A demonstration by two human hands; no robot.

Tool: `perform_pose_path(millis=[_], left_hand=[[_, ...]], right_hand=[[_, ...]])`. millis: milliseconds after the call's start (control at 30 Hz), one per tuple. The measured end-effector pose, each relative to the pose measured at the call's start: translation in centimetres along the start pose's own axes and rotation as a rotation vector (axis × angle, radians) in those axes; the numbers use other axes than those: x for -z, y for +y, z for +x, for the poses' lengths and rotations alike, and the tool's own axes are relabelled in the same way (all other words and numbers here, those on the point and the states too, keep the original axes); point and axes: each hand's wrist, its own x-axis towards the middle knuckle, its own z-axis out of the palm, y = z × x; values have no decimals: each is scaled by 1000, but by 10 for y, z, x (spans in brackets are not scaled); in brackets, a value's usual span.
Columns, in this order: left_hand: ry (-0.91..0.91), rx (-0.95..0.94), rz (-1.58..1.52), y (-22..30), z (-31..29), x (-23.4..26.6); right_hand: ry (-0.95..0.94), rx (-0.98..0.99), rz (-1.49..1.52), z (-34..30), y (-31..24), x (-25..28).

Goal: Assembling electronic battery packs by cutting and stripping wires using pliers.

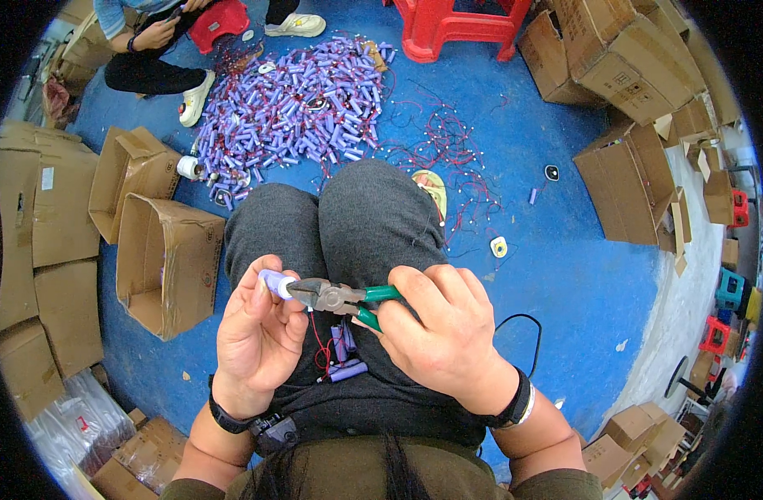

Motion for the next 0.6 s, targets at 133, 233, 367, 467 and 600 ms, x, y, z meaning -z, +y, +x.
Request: perform_pose_path(millis=[133, 233, 367, 467, 600], left_hand=[[66, -296, 263, -9, -2, -5], [149, -583, 672, -14, 4, -6], [359, -1110, 1328, -20, 31, 20], [488, -1100, 1285, 7, 30, 27], [295, -669, 639, 54, 15, 30]], right_hand=[[-10, -52, -75, -2, -3, -2], [3, -111, -171, -3, -5, -9], [15, -249, -241, 7, -8, -23], [162, -388, -283, 25, 9, -7], [149, -388, -312, 28, 50, 14]])
